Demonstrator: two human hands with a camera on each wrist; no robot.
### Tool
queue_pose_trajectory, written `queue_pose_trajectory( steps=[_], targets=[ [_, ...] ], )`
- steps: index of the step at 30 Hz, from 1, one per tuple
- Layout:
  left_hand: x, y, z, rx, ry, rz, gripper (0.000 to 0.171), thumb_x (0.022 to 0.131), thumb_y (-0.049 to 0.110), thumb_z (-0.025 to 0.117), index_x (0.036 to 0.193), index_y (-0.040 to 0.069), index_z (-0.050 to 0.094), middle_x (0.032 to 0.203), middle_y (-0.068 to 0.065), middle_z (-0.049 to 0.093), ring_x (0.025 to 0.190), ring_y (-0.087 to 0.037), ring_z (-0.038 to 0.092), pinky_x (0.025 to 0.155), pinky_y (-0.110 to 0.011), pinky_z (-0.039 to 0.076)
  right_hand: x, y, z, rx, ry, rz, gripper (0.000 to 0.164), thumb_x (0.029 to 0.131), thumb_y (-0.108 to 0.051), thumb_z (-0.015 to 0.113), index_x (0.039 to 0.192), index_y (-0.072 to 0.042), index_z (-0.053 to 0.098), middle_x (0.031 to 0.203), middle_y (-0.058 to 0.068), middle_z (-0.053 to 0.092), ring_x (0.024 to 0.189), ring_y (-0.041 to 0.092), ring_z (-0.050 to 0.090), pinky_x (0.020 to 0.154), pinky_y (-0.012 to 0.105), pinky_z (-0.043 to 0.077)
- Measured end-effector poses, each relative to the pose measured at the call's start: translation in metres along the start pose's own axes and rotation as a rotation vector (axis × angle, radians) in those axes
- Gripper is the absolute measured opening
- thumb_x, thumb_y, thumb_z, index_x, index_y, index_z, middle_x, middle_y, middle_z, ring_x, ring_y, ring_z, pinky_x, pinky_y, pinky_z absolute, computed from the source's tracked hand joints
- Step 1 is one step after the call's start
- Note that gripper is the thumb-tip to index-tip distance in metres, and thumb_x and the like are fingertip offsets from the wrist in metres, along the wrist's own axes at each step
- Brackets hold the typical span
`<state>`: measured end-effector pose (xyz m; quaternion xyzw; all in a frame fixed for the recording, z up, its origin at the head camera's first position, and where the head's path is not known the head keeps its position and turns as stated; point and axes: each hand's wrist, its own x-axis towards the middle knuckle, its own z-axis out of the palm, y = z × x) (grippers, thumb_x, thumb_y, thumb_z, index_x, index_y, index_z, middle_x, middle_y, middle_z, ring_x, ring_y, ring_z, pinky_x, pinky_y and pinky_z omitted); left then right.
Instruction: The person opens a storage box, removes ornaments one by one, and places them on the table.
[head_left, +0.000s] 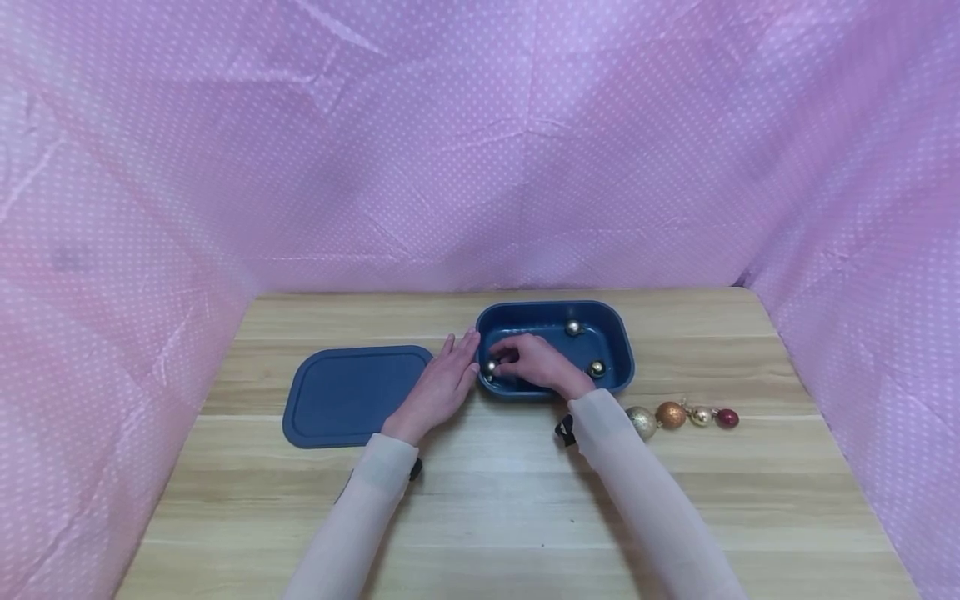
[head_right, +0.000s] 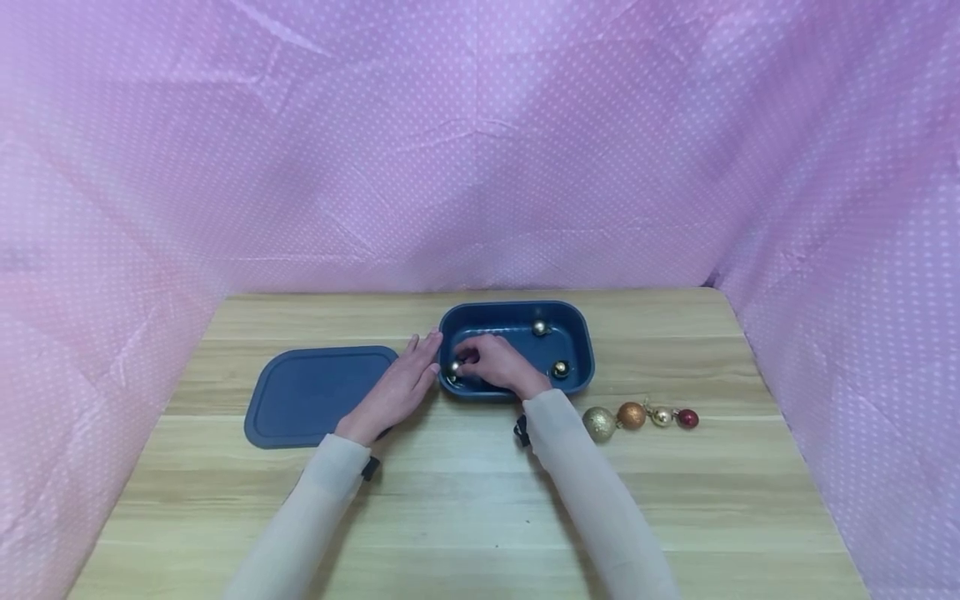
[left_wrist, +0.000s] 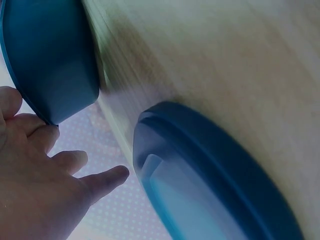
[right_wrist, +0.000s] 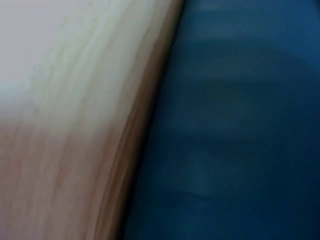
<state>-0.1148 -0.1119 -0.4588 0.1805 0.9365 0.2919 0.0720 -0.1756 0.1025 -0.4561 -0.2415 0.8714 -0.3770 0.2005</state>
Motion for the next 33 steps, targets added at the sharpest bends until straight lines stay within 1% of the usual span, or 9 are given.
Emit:
queue_pose_trajectory(
  steps=[4, 7, 14, 21, 29, 33],
  targets=[
    [0.001, 0.001, 0.001, 0.011, -0.006, -0.018, 0.057, 0.114, 0.032, 0.035, 0.166, 0.016, 0.021, 0.172, 0.002, 0.016, 0.158, -0.037, 0.012, 0.12, -0.064, 0.023, 0.002, -0.002, 0.0, -0.043, -0.007, -0.02, 0.031, 0.097, -0.013, 0.074, 0.125, -0.002, 0.072, 0.112, 0.007, 0.076, 0.106, 0.019, 0.07, 0.1, 0.041, 0.053],
    [0.001, 0.001, 0.002, 0.01, -0.006, -0.023, 0.056, 0.114, 0.032, 0.035, 0.166, 0.015, 0.022, 0.172, 0.001, 0.017, 0.158, -0.037, 0.012, 0.12, -0.065, 0.023, 0.003, -0.002, 0.001, -0.073, -0.01, -0.026, 0.027, 0.096, -0.012, 0.074, 0.122, -0.003, 0.074, 0.11, 0.006, 0.076, 0.105, 0.019, 0.07, 0.099, 0.041, 0.053],
    [0.002, 0.002, 0.003, 0.013, 0.0, -0.022, 0.056, 0.114, 0.031, 0.036, 0.166, 0.014, 0.023, 0.172, -0.001, 0.018, 0.157, -0.038, 0.013, 0.12, -0.065, 0.023, 0.001, 0.0, 0.0, -0.09, 0.002, -0.015, 0.024, 0.097, -0.012, 0.072, 0.12, -0.005, 0.075, 0.11, 0.005, 0.076, 0.107, 0.02, 0.069, 0.1, 0.042, 0.053],
    [0.001, 0.0, 0.003, 0.011, 0.001, -0.018, 0.056, 0.114, 0.031, 0.035, 0.166, 0.015, 0.022, 0.172, -0.001, 0.017, 0.157, -0.038, 0.013, 0.119, -0.067, 0.023, -0.012, 0.0, -0.005, -0.061, 0.092, -0.018, 0.025, 0.098, -0.015, 0.071, 0.121, -0.005, 0.075, 0.115, 0.006, 0.075, 0.105, 0.019, 0.068, 0.098, 0.041, 0.054],
    [0.0, 0.002, 0.001, 0.003, 0.012, -0.025, 0.056, 0.114, 0.028, 0.038, 0.166, 0.015, 0.023, 0.171, 0.0, 0.018, 0.157, -0.038, 0.013, 0.119, -0.067, 0.023, -0.032, -0.009, -0.013, -0.029, 0.216, -0.033, 0.028, 0.099, -0.02, 0.072, 0.124, -0.006, 0.074, 0.117, 0.006, 0.075, 0.11, 0.021, 0.07, 0.099, 0.043, 0.054],
    [0.0, 0.003, 0.001, 0.003, 0.007, -0.038, 0.057, 0.114, 0.03, 0.037, 0.166, 0.016, 0.022, 0.172, 0.0, 0.018, 0.158, -0.036, 0.012, 0.12, -0.066, 0.022, -0.044, -0.016, -0.018, 0.012, 0.257, -0.021, 0.029, 0.1, -0.022, 0.071, 0.126, -0.009, 0.074, 0.124, 0.007, 0.073, 0.116, 0.024, 0.068, 0.099, 0.045, 0.054]
  ],
)
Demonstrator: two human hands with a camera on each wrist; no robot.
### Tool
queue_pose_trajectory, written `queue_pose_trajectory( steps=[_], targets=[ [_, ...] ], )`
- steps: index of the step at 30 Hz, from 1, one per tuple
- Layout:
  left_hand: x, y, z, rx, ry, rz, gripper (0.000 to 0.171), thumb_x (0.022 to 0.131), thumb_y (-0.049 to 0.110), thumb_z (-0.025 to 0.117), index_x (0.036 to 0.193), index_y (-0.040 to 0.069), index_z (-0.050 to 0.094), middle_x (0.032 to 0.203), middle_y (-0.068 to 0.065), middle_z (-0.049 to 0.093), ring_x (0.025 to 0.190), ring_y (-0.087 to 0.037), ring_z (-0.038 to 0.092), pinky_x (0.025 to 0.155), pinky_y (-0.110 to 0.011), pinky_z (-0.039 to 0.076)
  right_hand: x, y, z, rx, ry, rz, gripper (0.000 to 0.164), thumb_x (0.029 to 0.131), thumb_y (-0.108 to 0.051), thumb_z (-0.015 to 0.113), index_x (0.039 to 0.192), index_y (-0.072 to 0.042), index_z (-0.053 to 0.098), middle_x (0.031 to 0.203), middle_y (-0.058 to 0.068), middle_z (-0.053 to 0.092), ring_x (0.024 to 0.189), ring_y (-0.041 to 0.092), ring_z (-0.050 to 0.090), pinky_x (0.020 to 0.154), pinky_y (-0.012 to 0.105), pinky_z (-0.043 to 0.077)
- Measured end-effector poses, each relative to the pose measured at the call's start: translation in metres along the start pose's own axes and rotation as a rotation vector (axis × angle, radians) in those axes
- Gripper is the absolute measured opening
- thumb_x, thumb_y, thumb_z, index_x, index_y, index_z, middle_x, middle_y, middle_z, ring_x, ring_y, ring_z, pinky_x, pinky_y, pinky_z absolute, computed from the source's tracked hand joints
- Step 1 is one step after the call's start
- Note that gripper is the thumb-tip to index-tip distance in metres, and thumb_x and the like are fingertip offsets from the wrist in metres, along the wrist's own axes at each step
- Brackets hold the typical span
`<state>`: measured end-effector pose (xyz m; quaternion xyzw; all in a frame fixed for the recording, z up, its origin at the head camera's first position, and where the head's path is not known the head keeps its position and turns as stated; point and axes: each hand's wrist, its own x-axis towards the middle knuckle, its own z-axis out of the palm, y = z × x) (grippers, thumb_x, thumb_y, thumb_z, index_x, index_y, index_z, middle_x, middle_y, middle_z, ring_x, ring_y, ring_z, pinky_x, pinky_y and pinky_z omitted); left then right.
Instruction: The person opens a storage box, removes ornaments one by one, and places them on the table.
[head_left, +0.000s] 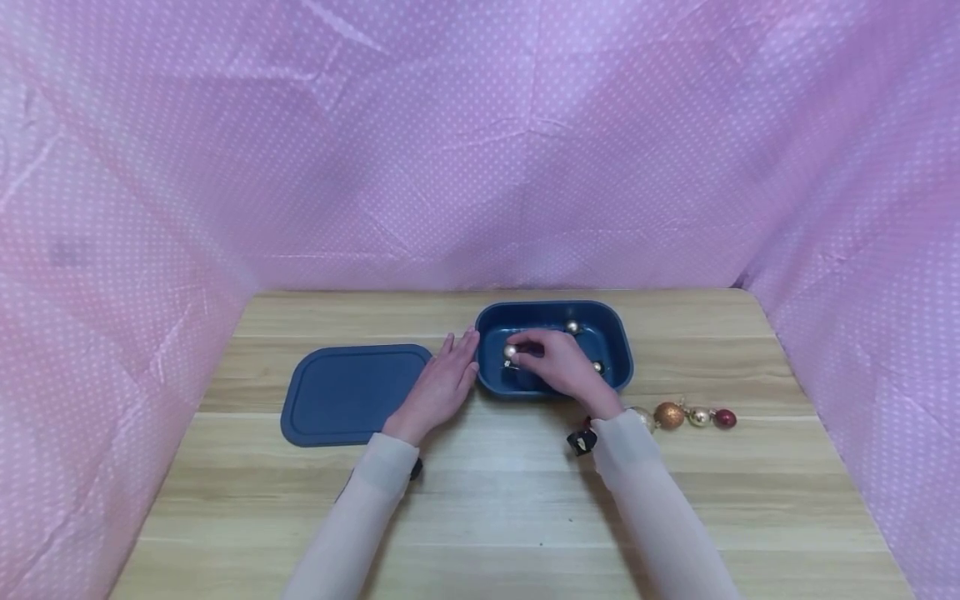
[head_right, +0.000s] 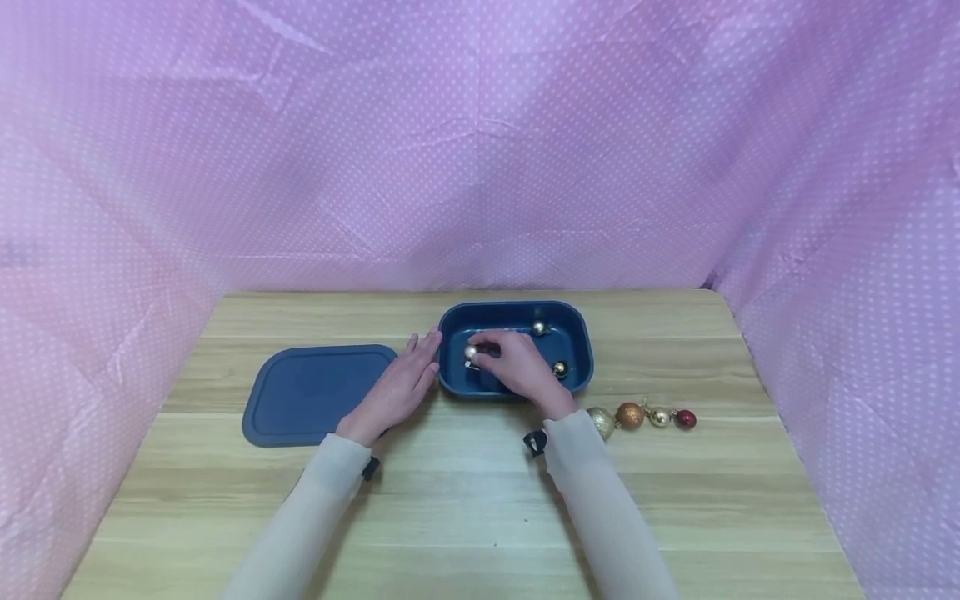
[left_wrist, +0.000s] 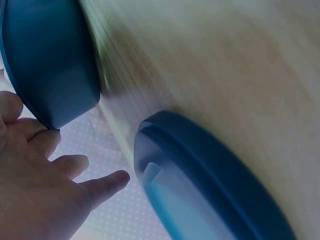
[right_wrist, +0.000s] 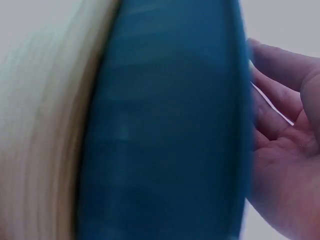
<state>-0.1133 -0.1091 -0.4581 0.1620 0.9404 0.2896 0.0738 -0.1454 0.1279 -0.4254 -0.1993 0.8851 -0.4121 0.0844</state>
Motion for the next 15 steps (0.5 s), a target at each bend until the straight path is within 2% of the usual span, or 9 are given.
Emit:
queue_pose_trajectory(
  steps=[5, 11, 15],
  targets=[
    [-0.001, 0.002, -0.001, 0.006, -0.006, -0.001, 0.057, 0.114, 0.032, 0.035, 0.167, 0.016, 0.02, 0.172, -0.001, 0.017, 0.158, -0.036, 0.012, 0.12, -0.066, 0.022, -0.013, -0.007, -0.01, -0.004, 0.06, -0.019, 0.032, 0.1, -0.026, 0.072, 0.128, -0.011, 0.073, 0.129, 0.007, 0.072, 0.119, 0.026, 0.067, 0.099, 0.048, 0.055],
    [0.0, 0.002, -0.001, 0.013, -0.013, 0.006, 0.057, 0.114, 0.033, 0.033, 0.167, 0.015, 0.019, 0.172, -0.001, 0.016, 0.158, -0.037, 0.011, 0.12, -0.064, 0.021, -0.028, -0.01, -0.019, -0.025, 0.156, -0.079, 0.028, 0.098, -0.023, 0.074, 0.124, -0.011, 0.075, 0.123, 0.005, 0.074, 0.114, 0.025, 0.069, 0.097, 0.048, 0.055],
    [0.0, 0.001, -0.002, 0.019, -0.018, 0.0, 0.057, 0.114, 0.034, 0.033, 0.167, 0.016, 0.018, 0.172, 0.0, 0.015, 0.158, -0.035, 0.009, 0.121, -0.064, 0.021, -0.04, -0.013, -0.024, -0.011, 0.192, -0.08, 0.027, 0.098, -0.024, 0.075, 0.122, -0.012, 0.076, 0.122, 0.002, 0.075, 0.116, 0.023, 0.068, 0.099, 0.048, 0.054]
  ],
)
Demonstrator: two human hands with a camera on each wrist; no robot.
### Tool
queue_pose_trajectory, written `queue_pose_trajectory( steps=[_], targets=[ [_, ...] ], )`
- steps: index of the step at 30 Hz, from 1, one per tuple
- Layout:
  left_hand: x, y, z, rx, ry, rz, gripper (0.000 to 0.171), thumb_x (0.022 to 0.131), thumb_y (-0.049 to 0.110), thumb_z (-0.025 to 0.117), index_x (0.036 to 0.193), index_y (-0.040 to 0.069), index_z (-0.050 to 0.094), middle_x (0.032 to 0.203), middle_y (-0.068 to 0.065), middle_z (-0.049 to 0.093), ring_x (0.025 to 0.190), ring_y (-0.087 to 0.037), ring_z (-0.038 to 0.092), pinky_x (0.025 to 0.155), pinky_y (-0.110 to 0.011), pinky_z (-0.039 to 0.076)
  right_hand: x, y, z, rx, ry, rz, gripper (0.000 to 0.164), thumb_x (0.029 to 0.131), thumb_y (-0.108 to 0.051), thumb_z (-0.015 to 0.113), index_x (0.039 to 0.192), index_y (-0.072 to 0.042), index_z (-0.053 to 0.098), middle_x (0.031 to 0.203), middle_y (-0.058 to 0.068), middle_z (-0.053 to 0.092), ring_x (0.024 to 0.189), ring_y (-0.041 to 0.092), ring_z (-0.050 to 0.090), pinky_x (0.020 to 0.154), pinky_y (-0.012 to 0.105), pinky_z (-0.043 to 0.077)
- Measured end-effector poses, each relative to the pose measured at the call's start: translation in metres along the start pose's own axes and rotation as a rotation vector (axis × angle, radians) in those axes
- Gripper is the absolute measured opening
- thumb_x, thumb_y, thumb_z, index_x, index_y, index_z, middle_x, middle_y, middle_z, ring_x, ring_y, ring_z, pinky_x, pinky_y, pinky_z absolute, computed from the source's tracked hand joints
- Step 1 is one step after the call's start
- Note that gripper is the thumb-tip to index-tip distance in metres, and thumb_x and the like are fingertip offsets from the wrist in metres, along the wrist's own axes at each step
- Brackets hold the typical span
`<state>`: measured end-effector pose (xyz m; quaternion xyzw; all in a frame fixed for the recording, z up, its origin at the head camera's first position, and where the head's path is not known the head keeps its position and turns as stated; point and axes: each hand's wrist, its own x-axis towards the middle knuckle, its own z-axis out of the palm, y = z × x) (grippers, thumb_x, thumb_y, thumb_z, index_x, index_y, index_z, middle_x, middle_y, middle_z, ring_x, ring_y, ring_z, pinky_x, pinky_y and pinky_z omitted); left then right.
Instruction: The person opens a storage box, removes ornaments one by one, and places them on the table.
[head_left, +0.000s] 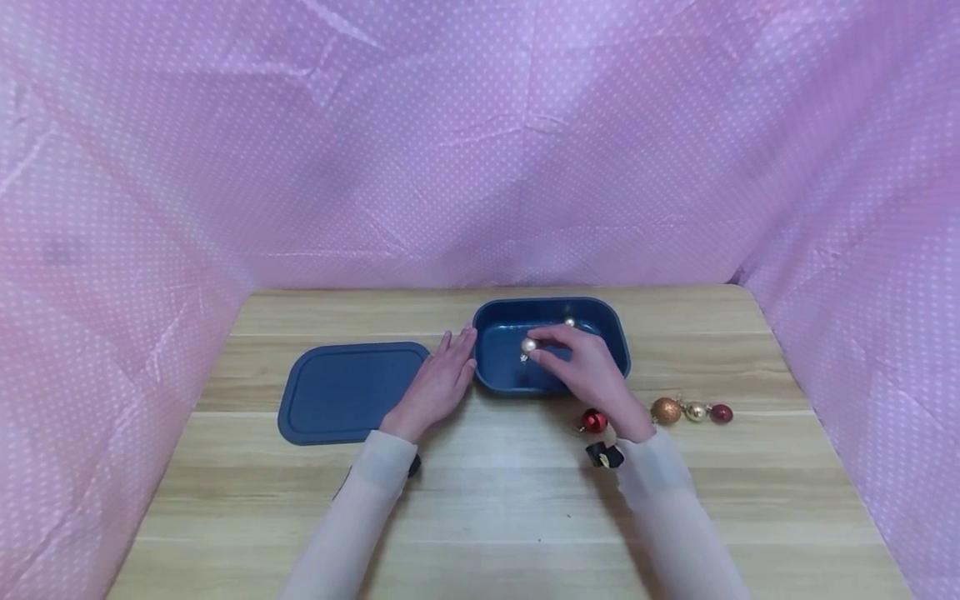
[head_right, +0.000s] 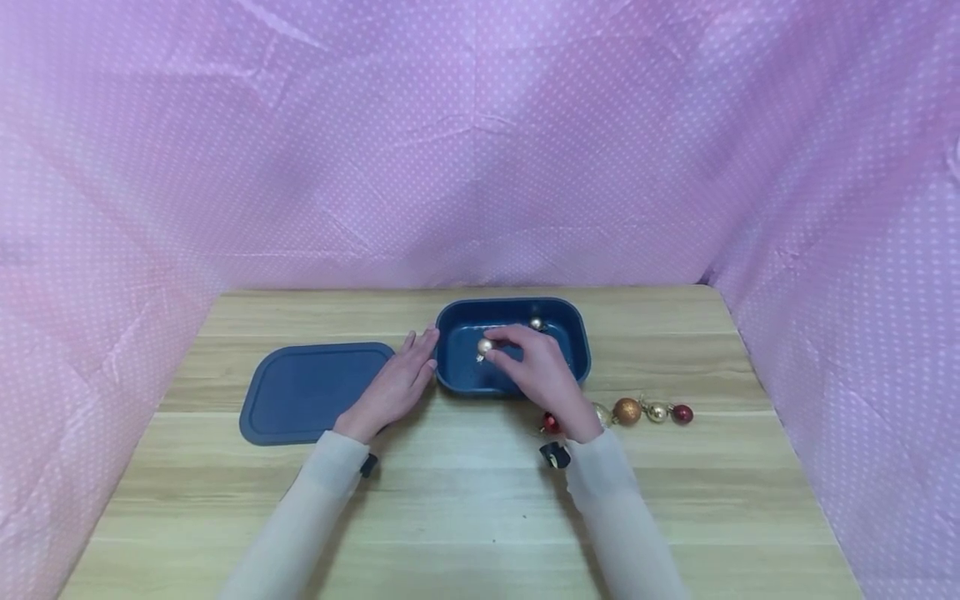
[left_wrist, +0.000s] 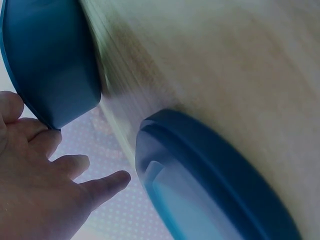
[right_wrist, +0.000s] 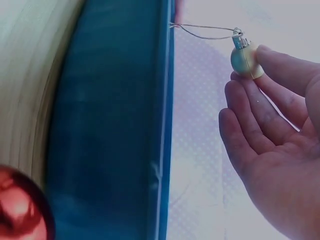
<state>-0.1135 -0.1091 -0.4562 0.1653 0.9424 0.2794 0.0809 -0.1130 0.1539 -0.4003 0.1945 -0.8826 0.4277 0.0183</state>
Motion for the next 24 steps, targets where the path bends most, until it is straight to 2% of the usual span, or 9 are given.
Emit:
queue_pose_trajectory(
  steps=[11, 18, 24],
  targets=[
    [0.0, 0.0, 0.0, 0.004, 0.015, 0.0, 0.057, 0.114, 0.03, 0.036, 0.167, 0.015, 0.02, 0.172, 0.0, 0.016, 0.158, -0.036, 0.011, 0.121, -0.064, 0.022, -0.03, -0.005, -0.012, 0.037, 0.038, 0.008, 0.028, 0.096, -0.026, 0.076, 0.123, -0.016, 0.076, 0.125, -0.002, 0.073, 0.123, 0.023, 0.064, 0.102, 0.051, 0.051],
    [-0.001, 0.001, 0.0, -0.003, 0.014, -0.006, 0.056, 0.114, 0.028, 0.037, 0.166, 0.014, 0.022, 0.171, 0.0, 0.017, 0.158, -0.036, 0.012, 0.121, -0.064, 0.021, -0.049, -0.005, -0.016, 0.045, 0.04, 0.002, 0.028, 0.097, -0.023, 0.075, 0.124, -0.015, 0.075, 0.124, -0.001, 0.073, 0.12, 0.022, 0.065, 0.097, 0.055, 0.053],
    [-0.001, 0.0, 0.001, -0.004, 0.014, 0.0, 0.056, 0.114, 0.029, 0.037, 0.166, 0.014, 0.022, 0.171, 0.0, 0.017, 0.158, -0.036, 0.012, 0.121, -0.063, 0.021, -0.062, -0.002, -0.018, -0.004, 0.036, -0.022, 0.026, 0.096, -0.022, 0.076, 0.122, -0.016, 0.076, 0.121, -0.004, 0.074, 0.115, 0.018, 0.068, 0.089, 0.039, 0.059]
  ],
)
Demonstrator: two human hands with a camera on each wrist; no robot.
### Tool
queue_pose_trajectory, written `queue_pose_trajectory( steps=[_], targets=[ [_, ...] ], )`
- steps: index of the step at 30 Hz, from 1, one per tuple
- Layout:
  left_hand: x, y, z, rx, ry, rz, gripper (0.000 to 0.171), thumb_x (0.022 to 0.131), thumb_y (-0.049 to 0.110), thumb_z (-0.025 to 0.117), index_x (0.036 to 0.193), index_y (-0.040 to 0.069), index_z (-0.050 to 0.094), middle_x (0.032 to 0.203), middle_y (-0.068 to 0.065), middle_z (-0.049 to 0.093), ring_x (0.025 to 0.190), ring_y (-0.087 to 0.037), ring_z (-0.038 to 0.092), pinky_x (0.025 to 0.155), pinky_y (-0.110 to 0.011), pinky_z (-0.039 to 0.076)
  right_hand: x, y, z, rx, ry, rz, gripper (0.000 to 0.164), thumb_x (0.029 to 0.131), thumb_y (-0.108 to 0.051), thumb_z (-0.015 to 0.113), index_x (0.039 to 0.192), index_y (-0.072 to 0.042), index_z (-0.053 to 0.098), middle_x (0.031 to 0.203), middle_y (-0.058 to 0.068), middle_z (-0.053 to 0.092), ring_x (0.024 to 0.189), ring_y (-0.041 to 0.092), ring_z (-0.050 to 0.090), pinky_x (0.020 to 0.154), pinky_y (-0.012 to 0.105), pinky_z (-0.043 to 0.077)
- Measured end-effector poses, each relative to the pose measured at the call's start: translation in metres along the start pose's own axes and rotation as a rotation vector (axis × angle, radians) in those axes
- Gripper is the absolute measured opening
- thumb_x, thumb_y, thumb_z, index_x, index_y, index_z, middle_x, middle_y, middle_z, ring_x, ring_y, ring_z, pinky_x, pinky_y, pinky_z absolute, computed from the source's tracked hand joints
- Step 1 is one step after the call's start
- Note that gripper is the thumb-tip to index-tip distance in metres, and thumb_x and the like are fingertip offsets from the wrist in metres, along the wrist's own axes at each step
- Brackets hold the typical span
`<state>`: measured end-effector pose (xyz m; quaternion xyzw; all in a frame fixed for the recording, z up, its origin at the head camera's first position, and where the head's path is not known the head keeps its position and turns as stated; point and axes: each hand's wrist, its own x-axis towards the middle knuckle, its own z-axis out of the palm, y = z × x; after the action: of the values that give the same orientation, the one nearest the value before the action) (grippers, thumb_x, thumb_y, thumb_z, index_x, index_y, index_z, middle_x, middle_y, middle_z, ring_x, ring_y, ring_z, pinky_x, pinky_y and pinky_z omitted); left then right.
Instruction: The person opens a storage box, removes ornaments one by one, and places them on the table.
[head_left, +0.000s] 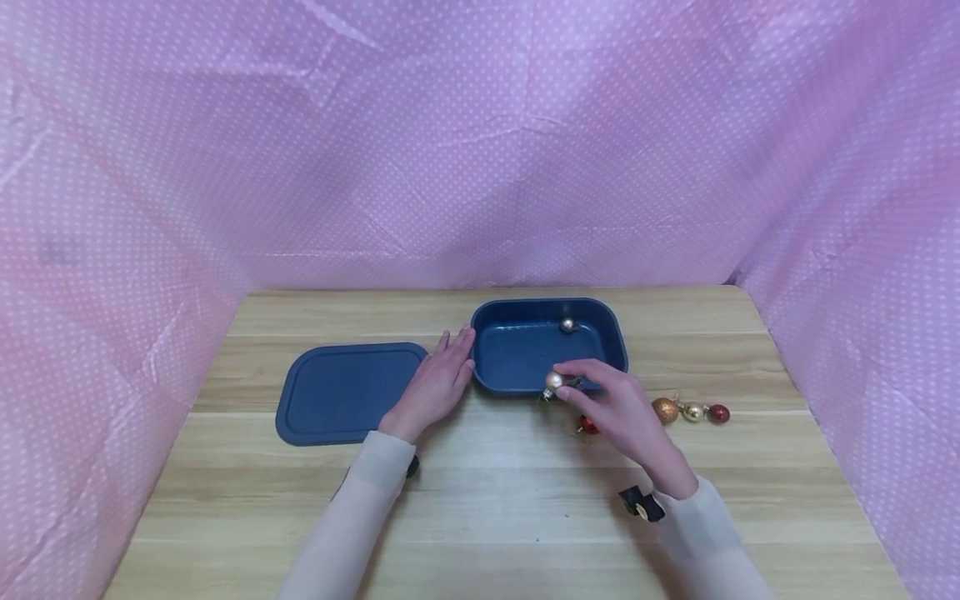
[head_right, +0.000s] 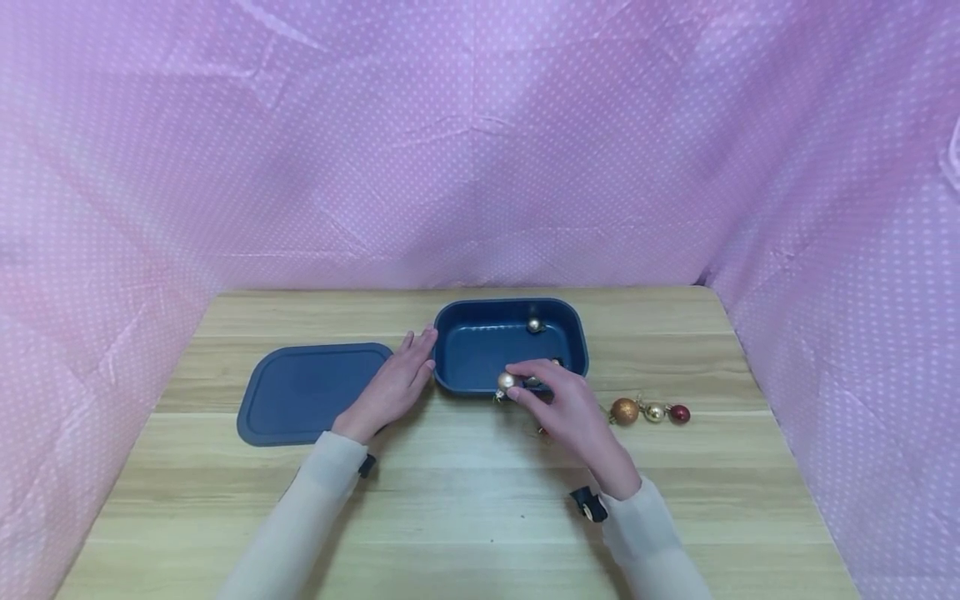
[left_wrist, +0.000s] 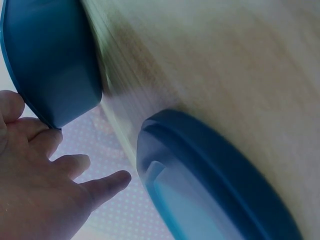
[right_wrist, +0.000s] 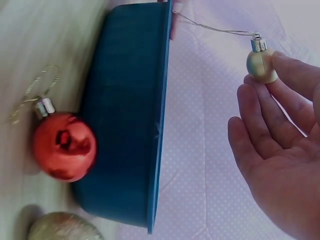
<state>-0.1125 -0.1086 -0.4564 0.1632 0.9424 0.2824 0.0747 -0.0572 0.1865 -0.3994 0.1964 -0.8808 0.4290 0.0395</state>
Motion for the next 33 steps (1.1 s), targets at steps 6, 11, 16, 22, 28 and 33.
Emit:
queue_pose_trajectory(
  steps=[6, 11, 16, 22, 28, 33],
  targets=[
    [0.001, -0.001, 0.001, 0.005, 0.003, 0.011, 0.057, 0.114, 0.029, 0.038, 0.166, 0.013, 0.023, 0.171, -0.001, 0.017, 0.157, -0.038, 0.013, 0.121, -0.063, 0.022, -0.013, 0.006, 0.002, -0.035, -0.008, -0.04, 0.027, 0.093, -0.015, 0.078, 0.12, -0.014, 0.076, 0.123, 0.002, 0.074, 0.117, 0.024, 0.068, 0.094, 0.045, 0.056],
    [0.0, 0.0, 0.0, 0.007, 0.003, 0.008, 0.057, 0.114, 0.03, 0.036, 0.166, 0.015, 0.021, 0.171, -0.001, 0.017, 0.158, -0.037, 0.013, 0.121, -0.063, 0.021, -0.023, 0.015, 0.005, -0.056, -0.037, -0.049, 0.029, 0.091, -0.01, 0.08, 0.12, -0.012, 0.076, 0.124, 0.005, 0.074, 0.116, 0.028, 0.068, 0.093, 0.051, 0.056],
    [0.0, -0.001, 0.001, 0.009, 0.007, 0.01, 0.056, 0.114, 0.031, 0.036, 0.166, 0.015, 0.021, 0.171, -0.001, 0.017, 0.158, -0.038, 0.014, 0.121, -0.063, 0.022, -0.027, 0.025, 0.01, -0.091, -0.069, -0.079, 0.03, 0.089, -0.01, 0.081, 0.118, -0.012, 0.077, 0.12, 0.005, 0.075, 0.098, 0.022, 0.07, 0.078, 0.04, 0.058],
    [-0.001, -0.002, 0.001, 0.007, 0.006, 0.003, 0.057, 0.114, 0.032, 0.034, 0.166, 0.015, 0.02, 0.172, -0.001, 0.017, 0.158, -0.037, 0.013, 0.121, -0.063, 0.022, -0.027, 0.033, 0.018, -0.118, -0.11, -0.125, 0.028, 0.089, -0.014, 0.081, 0.117, -0.013, 0.076, 0.114, 0.001, 0.076, 0.097, 0.021, 0.071, 0.08, 0.036, 0.059],
    [0.0, -0.003, 0.003, 0.002, 0.005, 0.006, 0.057, 0.114, 0.031, 0.036, 0.166, 0.016, 0.02, 0.172, 0.001, 0.015, 0.158, -0.037, 0.013, 0.121, -0.063, 0.022, -0.025, 0.039, 0.023, -0.136, -0.147, -0.129, 0.029, 0.089, -0.013, 0.081, 0.117, -0.011, 0.076, 0.114, 0.002, 0.076, 0.105, 0.02, 0.07, 0.088, 0.041, 0.059],
    [0.001, -0.003, 0.003, 0.011, 0.001, 0.004, 0.057, 0.114, 0.032, 0.035, 0.167, 0.017, 0.018, 0.172, 0.002, 0.014, 0.158, -0.034, 0.011, 0.122, -0.061, 0.022, -0.024, 0.041, 0.025, -0.153, -0.172, -0.114, 0.029, 0.089, -0.013, 0.081, 0.118, -0.013, 0.076, 0.113, -0.002, 0.075, 0.1, 0.013, 0.068, 0.083, 0.034, 0.058]
  ],
)
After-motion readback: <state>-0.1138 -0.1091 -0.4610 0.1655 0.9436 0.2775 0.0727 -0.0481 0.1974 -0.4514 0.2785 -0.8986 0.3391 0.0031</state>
